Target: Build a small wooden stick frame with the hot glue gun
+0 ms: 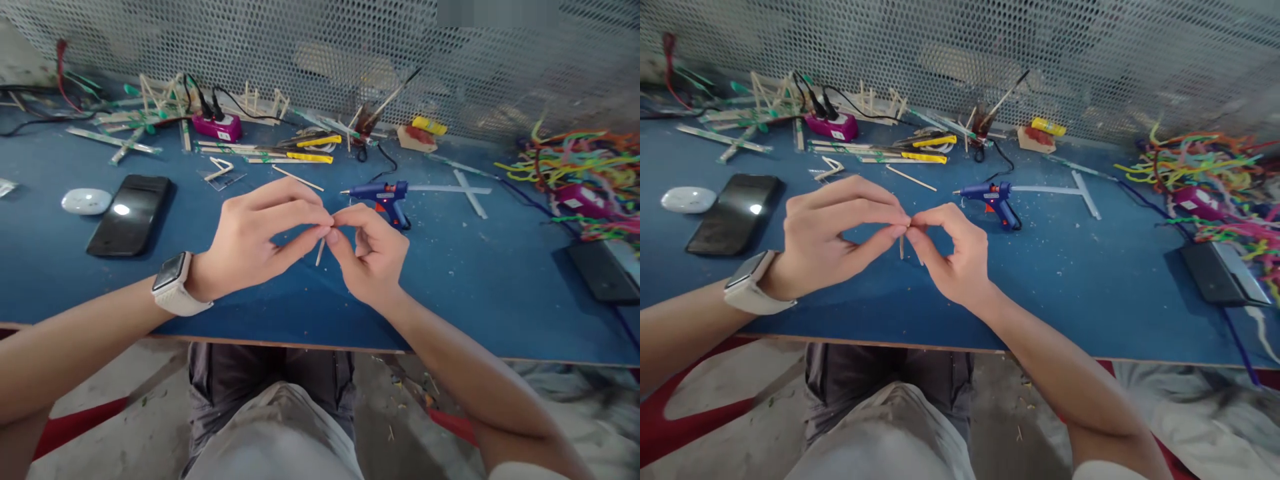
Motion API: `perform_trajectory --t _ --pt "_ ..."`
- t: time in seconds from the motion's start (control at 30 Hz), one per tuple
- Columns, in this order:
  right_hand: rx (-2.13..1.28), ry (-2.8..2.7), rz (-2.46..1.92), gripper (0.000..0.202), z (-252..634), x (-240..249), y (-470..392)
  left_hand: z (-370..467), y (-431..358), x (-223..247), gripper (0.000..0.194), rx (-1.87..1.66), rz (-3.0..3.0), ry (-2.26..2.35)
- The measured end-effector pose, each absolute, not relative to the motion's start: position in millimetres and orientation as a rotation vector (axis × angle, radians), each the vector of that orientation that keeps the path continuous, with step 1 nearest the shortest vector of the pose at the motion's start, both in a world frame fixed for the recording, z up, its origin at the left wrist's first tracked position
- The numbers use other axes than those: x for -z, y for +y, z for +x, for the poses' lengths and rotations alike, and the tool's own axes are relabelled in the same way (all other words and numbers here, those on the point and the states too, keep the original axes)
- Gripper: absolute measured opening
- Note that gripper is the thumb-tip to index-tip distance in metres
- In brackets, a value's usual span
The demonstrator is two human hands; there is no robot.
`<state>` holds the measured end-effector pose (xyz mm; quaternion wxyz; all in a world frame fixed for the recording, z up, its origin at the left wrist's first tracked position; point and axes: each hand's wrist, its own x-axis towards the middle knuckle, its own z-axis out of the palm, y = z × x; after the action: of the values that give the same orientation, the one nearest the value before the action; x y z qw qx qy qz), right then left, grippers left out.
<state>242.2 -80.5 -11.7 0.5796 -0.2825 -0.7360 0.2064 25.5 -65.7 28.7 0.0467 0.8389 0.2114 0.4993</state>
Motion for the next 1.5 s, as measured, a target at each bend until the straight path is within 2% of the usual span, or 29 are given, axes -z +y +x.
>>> perform_trajectory --t 0.23,0.5,0.73,0.93,1.1,1.33,1.5 --pt "-0.444 -1.744 -0.692 0.005 245.1 15.4 -77.7 32.8 -64.9 -32.8 0.007 -1.445 2.401 0.752" --pt "-0.469 -1.745 -0.765 0.009 250.4 13.6 -69.2 44.1 -52.8 -22.6 0.016 -1.415 2.068 0.755" --pt "-0.478 -1.811 -0.736 0.011 245.6 13.9 -74.7 47.7 -63.6 -5.6 0.039 -1.473 1.765 0.759" --pt "-0.316 -1.852 -0.707 0.011 247.2 7.1 -80.9 47.0 -68.3 -7.9 0.037 -1.439 1.751 0.736" --pt "-0.376 -1.846 -0.732 0.012 247.6 8.4 -81.1 45.3 -65.2 -7.8 0.039 -1.388 1.715 0.738" --pt "-0.589 -1.797 -0.89 0.021 250.9 15.0 -78.8 45.0 -57.5 1.2 0.044 -1.147 1.507 0.719" --pt "-0.677 -1.8 -0.912 0.025 252.6 17.6 -74.9 46.4 -55.6 7.6 0.048 -1.154 1.46 0.73"
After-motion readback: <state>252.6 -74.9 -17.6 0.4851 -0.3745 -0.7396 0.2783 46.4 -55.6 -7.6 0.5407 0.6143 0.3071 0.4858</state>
